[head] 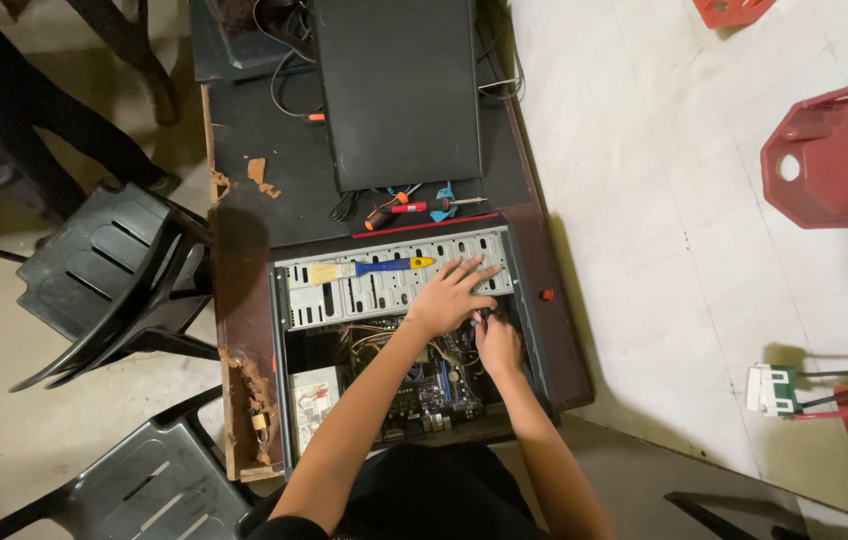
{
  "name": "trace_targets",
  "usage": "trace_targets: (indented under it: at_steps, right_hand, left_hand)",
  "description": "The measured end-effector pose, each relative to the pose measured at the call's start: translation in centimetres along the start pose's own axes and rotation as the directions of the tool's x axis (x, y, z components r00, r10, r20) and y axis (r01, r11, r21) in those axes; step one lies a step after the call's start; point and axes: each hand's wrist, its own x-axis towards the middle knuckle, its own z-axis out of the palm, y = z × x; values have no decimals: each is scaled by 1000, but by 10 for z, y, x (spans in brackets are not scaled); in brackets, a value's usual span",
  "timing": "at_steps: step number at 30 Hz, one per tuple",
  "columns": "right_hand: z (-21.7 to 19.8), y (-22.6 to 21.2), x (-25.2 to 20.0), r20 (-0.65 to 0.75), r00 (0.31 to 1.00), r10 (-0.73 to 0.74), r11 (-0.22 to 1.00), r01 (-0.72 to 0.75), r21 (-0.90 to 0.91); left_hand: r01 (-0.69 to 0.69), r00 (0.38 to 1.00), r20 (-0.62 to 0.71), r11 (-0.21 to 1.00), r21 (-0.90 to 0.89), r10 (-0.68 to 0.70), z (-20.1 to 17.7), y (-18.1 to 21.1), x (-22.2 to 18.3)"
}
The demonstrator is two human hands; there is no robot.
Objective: Cleaning the internal components of a computer case using a brush and organizing internal cables.
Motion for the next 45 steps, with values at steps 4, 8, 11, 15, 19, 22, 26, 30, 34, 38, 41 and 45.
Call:
trace_targets:
  at_steps: [4,8,11,15,19,22,26,30,34,38,41,45]
  right_hand:
    - [-4,-1,0,3,1000,-16,1000,16,-10]
    - [1,2,4,-6,1000,-18,999,18,-27]
    - [2,3,-1,-7,1000,-7,1000,7,6]
    - [-10,-1,-10,-22,999,35,996,-33,78]
    - [-22,-6,-22,19,1000,9,996,-11,88]
    - [-38,-20,-44,37,999,7,991,-11,132]
    - [-22,-6,-54,86,996,31,987,-44,154]
    - [-12,4,-58,256,950,180,894,-267,359]
    - [10,13,-50,351,911,216,748,-385,541]
    - [2,5,-58,328,934,138,701,-326,634]
    - [-9,-11,-58,338,936,102,747,-297,595]
    - [2,-12,-55,187,982,17,975,-57,215]
  left_hand:
    - [1,1000,-1,1000,-14,-1,1,1,0]
    - [2,998,-57,1000,28,0,5,2,0]
    - [-1,997,-79,999,34,4,6,2,-1]
    - [-8,994,-107,999,45,13,3,3,-2]
    - [-9,998,-67,999,47,12,-1,2,-2]
    - [-4,1000,-25,1000,24,5,-4,1,-3]
    - [-7,1000,-9,989,-147,6,-26,4,-9]
    - [-25,985,-168,954,-297,-27,-20,19,-34]
    - [-72,979,-204,946,-317,6,50,35,-82]
    - [25,991,137,975,-220,5,72,46,-110]
    - [98,965,260,958,-269,-25,52,38,-108]
    - [103,987,151,957,-272,-63,67,19,-116]
